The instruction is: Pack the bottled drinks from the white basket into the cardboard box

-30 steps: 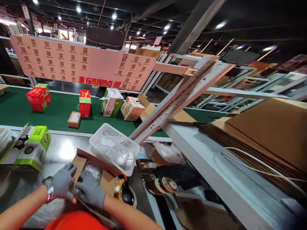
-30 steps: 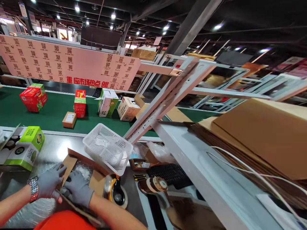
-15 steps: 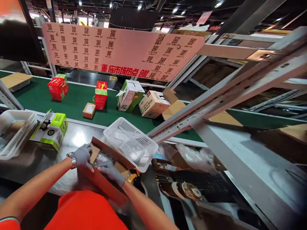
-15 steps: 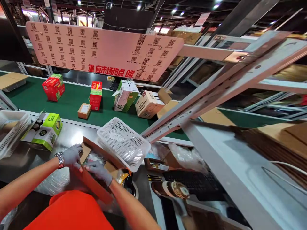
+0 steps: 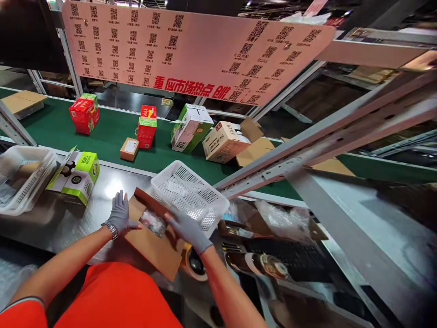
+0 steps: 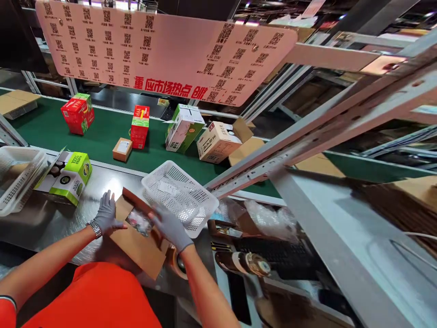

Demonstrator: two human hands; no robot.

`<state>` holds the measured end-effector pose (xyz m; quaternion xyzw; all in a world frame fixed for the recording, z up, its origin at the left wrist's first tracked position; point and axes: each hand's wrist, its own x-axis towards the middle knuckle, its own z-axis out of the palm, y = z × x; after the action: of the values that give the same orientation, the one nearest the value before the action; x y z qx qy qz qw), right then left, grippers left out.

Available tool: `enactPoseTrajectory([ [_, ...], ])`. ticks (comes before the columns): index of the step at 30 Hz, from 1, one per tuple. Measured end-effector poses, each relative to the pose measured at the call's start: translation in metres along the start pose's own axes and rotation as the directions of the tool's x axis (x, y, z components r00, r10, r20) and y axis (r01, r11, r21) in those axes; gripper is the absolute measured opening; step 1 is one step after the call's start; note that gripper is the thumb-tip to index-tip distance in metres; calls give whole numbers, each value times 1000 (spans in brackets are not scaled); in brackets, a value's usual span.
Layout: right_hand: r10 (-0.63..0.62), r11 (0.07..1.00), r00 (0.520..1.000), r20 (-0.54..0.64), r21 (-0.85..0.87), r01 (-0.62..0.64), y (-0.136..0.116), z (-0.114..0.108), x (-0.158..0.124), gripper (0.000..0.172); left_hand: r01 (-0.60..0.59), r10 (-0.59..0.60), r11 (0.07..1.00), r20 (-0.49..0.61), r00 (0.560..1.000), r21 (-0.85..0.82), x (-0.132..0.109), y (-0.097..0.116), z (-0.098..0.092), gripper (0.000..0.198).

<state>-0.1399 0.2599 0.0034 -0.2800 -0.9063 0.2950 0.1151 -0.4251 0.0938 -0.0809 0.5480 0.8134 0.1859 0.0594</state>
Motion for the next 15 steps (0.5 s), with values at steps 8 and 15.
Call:
enactPoseTrajectory([
  [8, 45, 950, 992, 114, -311, -7, -10, 94, -62, 97, -484, 479, 870, 70, 875, 93, -30, 15, -10, 95],
  [15, 115, 985, 988, 100, -139, -100, -4, 44, 1, 54, -700, 630, 713, 420, 653, 20, -41, 56, -38, 116],
])
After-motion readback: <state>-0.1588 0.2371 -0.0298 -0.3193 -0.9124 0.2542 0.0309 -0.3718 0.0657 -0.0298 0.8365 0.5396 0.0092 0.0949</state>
